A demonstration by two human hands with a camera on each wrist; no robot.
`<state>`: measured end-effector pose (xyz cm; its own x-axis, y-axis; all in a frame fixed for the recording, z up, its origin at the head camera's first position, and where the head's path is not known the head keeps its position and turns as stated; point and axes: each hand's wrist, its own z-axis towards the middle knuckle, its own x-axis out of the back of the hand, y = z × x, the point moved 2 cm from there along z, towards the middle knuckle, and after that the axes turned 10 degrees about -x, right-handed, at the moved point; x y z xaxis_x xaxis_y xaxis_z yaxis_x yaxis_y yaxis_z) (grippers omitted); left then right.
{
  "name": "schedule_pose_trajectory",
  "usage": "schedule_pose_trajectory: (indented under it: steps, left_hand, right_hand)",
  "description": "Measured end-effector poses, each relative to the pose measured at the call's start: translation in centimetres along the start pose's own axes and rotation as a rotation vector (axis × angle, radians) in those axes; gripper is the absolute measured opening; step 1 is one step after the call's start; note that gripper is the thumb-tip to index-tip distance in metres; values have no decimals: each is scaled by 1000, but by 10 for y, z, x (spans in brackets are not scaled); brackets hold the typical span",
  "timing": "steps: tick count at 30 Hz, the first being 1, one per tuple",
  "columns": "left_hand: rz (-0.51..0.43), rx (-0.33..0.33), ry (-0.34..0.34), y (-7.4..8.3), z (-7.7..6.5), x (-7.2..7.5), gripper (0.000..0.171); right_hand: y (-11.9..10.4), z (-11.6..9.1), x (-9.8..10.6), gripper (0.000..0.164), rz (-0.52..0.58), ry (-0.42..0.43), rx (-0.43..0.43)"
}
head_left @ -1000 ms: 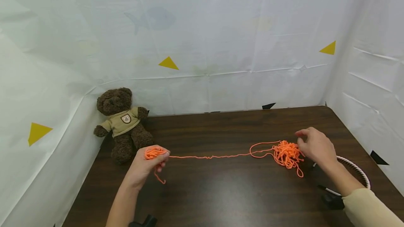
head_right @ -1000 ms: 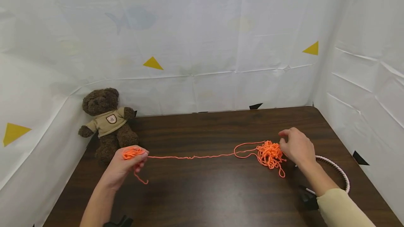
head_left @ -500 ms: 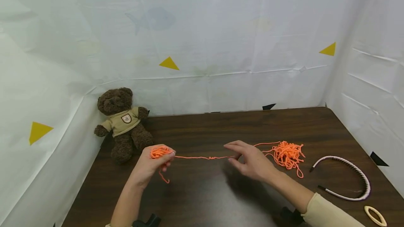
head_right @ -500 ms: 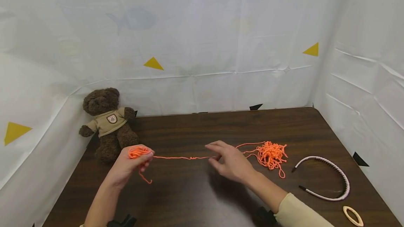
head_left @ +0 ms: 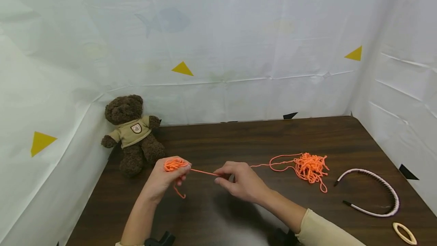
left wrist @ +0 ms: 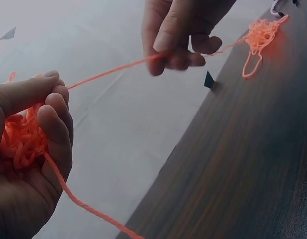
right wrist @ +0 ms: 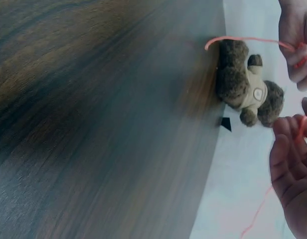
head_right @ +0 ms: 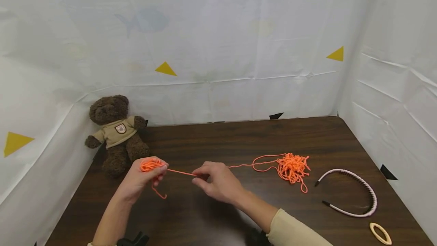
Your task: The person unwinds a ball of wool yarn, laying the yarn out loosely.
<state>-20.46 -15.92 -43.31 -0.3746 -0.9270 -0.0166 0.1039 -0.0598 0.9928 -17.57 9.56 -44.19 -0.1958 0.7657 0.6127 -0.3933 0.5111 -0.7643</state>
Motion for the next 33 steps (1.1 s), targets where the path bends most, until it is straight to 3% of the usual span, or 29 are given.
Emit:
schedule_pose_trajectory:
  steps: [3, 10, 23, 29, 33]
  left_hand:
    - [-3, 4, -2, 0, 0, 0, 30]
    - [2, 29, 21, -2, -2, 4, 29]
    - [21, 22, 41, -4, -7, 18, 32]
    - [20, -4, 59, -4, -9, 25, 35]
    - [24, 1, 75, -5, -10, 31, 38]
  right_hand:
    - [4, -1, 6, 5, 28, 51, 4]
    - [20, -4, 34, 9, 5, 161, 10]
    - [51, -33, 140, 9, -82, 406, -94]
    - [68, -55, 183, 5, -152, 511, -197]
    - [86, -72, 207, 11, -222, 565, -280]
